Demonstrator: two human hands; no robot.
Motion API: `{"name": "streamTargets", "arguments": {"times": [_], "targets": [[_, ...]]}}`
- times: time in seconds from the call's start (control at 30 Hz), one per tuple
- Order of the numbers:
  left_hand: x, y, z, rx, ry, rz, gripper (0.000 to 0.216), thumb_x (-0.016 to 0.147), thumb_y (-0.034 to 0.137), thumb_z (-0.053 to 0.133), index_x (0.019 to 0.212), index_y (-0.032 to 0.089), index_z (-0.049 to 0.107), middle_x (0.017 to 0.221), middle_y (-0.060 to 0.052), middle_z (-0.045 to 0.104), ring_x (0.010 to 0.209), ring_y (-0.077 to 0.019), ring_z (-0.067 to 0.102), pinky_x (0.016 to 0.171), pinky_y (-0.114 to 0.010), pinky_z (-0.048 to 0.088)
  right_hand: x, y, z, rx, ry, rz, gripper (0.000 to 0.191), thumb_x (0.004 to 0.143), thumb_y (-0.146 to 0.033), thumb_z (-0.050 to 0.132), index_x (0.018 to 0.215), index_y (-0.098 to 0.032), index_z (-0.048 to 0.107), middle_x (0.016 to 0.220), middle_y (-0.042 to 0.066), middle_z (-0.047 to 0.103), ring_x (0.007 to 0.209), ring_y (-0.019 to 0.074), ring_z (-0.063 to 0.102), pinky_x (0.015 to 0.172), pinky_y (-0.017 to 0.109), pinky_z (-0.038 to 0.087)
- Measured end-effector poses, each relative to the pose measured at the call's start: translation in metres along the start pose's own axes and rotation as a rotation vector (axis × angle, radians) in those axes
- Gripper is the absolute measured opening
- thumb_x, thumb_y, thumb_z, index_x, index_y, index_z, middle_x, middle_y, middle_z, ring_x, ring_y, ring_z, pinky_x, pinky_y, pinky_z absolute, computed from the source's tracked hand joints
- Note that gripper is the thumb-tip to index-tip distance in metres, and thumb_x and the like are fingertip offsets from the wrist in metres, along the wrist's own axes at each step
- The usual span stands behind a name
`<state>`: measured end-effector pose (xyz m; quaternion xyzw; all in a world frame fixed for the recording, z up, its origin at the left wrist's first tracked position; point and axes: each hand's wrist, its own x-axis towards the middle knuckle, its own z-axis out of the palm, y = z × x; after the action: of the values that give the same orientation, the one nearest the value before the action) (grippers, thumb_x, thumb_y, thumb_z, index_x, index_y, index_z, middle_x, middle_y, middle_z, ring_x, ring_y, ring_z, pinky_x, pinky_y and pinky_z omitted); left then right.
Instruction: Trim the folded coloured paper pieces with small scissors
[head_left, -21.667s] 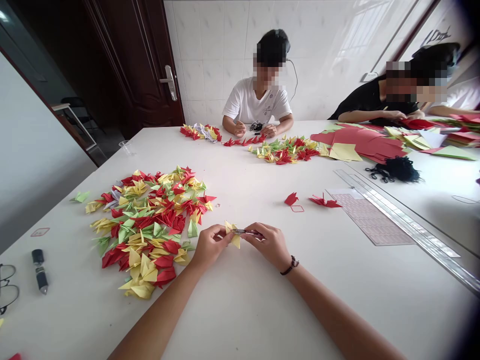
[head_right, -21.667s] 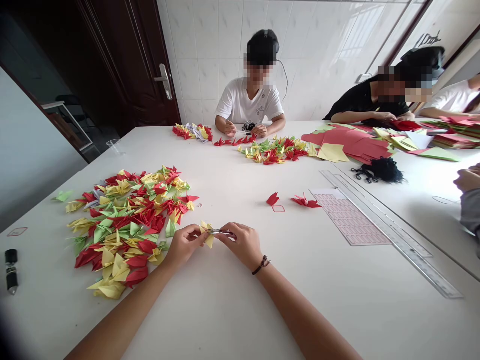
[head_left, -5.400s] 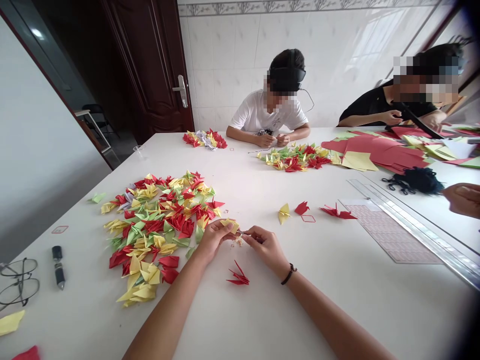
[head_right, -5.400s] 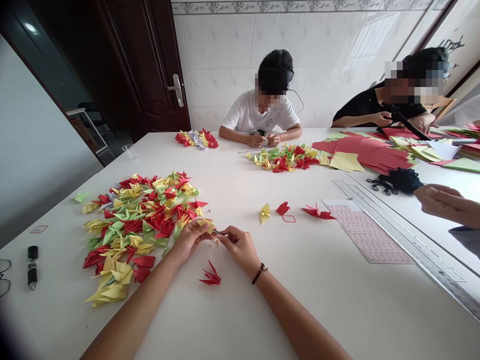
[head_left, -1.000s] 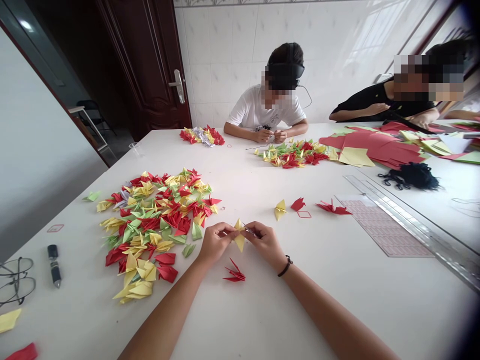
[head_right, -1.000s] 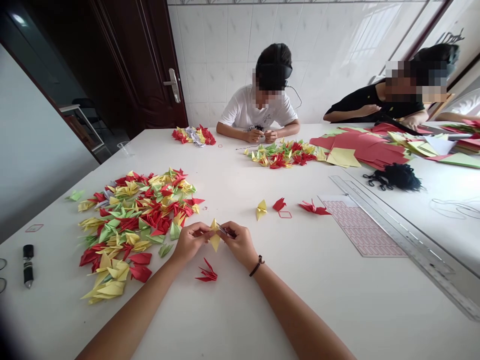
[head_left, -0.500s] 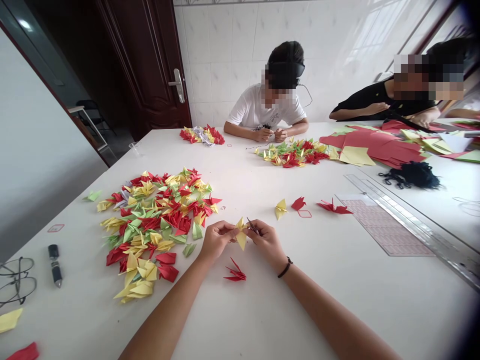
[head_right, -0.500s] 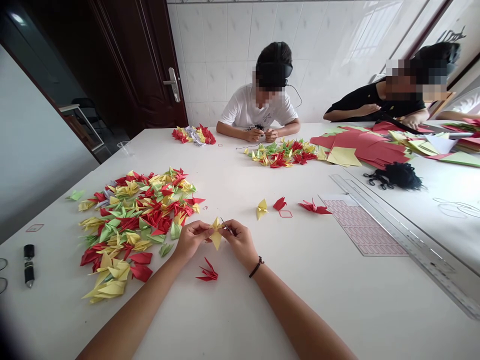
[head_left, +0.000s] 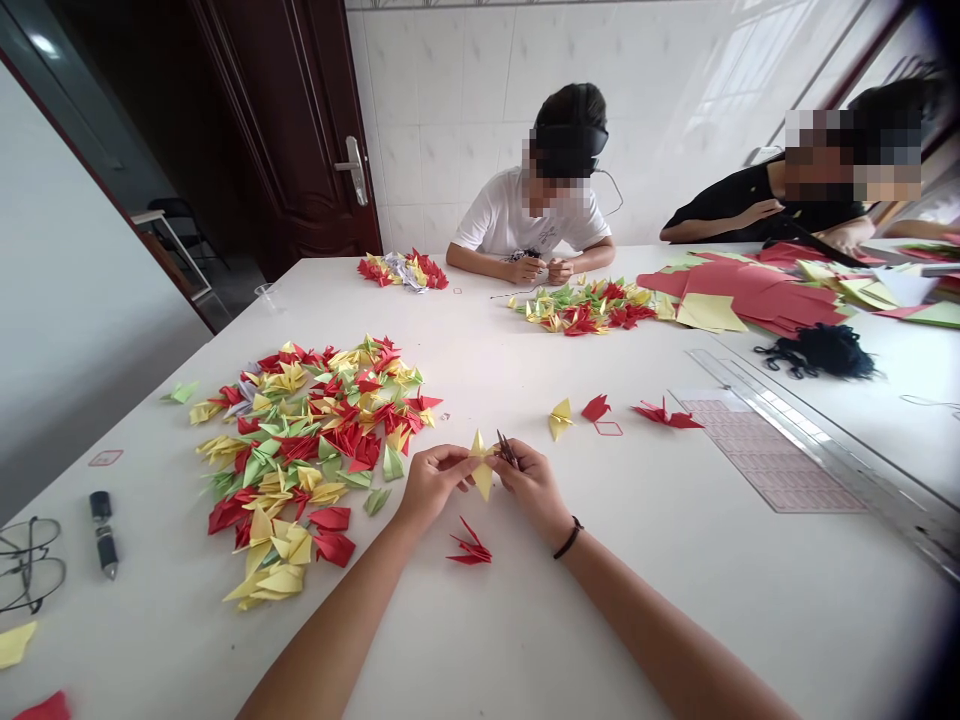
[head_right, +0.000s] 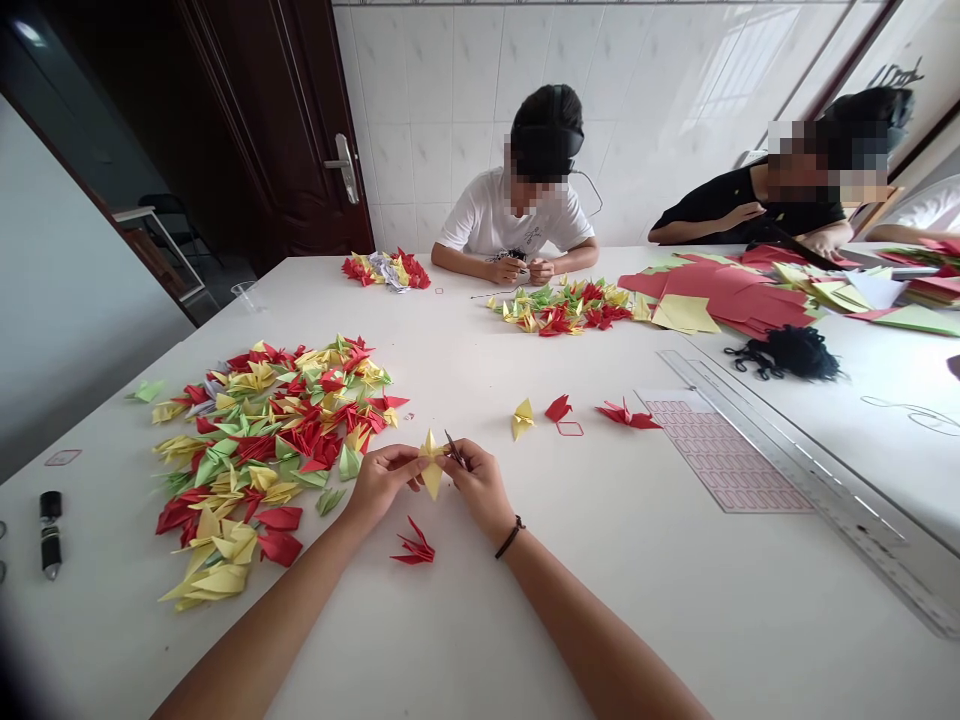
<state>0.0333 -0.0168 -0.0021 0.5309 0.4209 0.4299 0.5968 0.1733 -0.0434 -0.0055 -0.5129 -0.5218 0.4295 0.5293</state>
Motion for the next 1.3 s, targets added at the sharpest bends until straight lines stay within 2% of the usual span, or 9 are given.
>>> {"name": "streamTargets", "arguments": {"times": [0.1,0.23,0.3,0.47,0.67,0.77,0.97,1.07,1.3], "targets": [[0.0,0.0,0.0,0.002,0.004,0.007,0.026,0.061,0.037,0.066,0.071,0.013,0.063,0.056,0.0,0.059,0.048,-0.0094,0.052,0.046,-0.021,0.044,0.0,0.001,-0.001,-0.018,0.002,-0.004,0.025,0.071,-0.04,0.056,0.064,-0.018,0.049,0.054,-0.004,0.039,0.046,0.0073,0.029,0.041,0.022,0.024],[0.0,0.001,-0.002,0.01,0.002,0.013,0.025,0.063,0.036,0.065,0.072,0.012,0.063,0.057,0.0,0.059,0.045,-0.0069,0.049,0.045,-0.02,0.043,0.005,-0.001,-0.01,0.013,-0.073,-0.035,0.026,0.077,-0.043,0.049,0.084,-0.019,0.049,0.052,-0.007,0.03,0.045,0.0073,0.025,0.042,0.021,0.022],[0.0,0.001,-0.004,0.016,-0.025,0.015,0.025,0.064,0.036,0.065,0.072,0.012,0.063,0.06,0.0,0.06,0.045,-0.0066,0.048,0.045,-0.02,0.043,0.008,-0.003,-0.018,0.021,-0.137,-0.02,0.026,0.08,-0.045,0.043,0.08,-0.019,0.045,0.05,-0.008,0.029,0.044,0.0069,0.024,0.042,0.021,0.02],[-0.001,0.0,-0.006,0.031,-0.08,0.028,0.025,0.064,0.036,0.064,0.072,0.013,0.063,0.062,0.0,0.06,0.047,-0.0072,0.049,0.046,-0.02,0.043,0.014,-0.003,-0.033,-0.054,-0.337,0.055,0.032,0.077,-0.045,0.049,0.063,-0.018,0.039,0.048,-0.008,0.034,0.043,0.0052,0.025,0.042,0.02,0.018],[0.001,-0.004,-0.008,-0.01,-0.156,0.014,0.023,0.062,0.034,0.067,0.072,0.013,0.064,0.066,-0.002,0.062,0.056,-0.01,0.053,0.049,-0.021,0.046,0.017,-0.005,-0.042,-0.014,-0.473,0.216,0.034,0.077,-0.045,0.049,0.061,-0.018,0.037,0.046,-0.007,0.036,0.039,0.0035,0.02,0.039,0.02,0.012],[0.002,-0.004,-0.008,-0.026,-0.182,0.011,0.022,0.062,0.033,0.067,0.072,0.013,0.064,0.068,-0.002,0.062,0.059,-0.0112,0.055,0.05,-0.022,0.047,0.017,-0.007,-0.042,-0.045,-0.531,0.219,0.033,0.075,-0.045,0.051,0.061,-0.017,0.04,0.046,-0.007,0.037,0.039,0.0038,0.022,0.039,0.02,0.014],[0.002,-0.003,-0.009,-0.001,-0.196,0.002,0.024,0.063,0.035,0.066,0.073,0.013,0.064,0.067,-0.003,0.063,0.059,-0.0123,0.057,0.052,-0.023,0.047,0.015,-0.004,-0.04,-0.178,-0.434,0.08,0.031,0.072,-0.044,0.056,0.064,-0.016,0.048,0.051,-0.005,0.038,0.047,0.0063,0.029,0.044,0.021,0.021],[0.001,-0.004,-0.01,0.005,-0.191,0.0,0.024,0.062,0.035,0.066,0.073,0.014,0.064,0.066,-0.002,0.063,0.059,-0.012,0.056,0.052,-0.022,0.047,0.014,-0.001,-0.039,-0.197,-0.424,0.068,0.031,0.07,-0.044,0.057,0.063,-0.015,0.049,0.052,-0.005,0.038,0.048,0.0067,0.028,0.045,0.022,0.022],[0.001,-0.006,-0.01,0.027,-0.193,-0.013,0.021,0.063,0.033,0.066,0.071,0.014,0.063,0.066,-0.002,0.062,0.061,-0.0125,0.057,0.056,-0.023,0.047,0.012,-0.004,-0.037,-0.254,-0.39,0.06,0.027,0.07,-0.04,0.058,0.063,-0.015,0.051,0.059,-0.001,0.049,0.052,0.0086,0.035,0.048,0.023,0.028]]}}
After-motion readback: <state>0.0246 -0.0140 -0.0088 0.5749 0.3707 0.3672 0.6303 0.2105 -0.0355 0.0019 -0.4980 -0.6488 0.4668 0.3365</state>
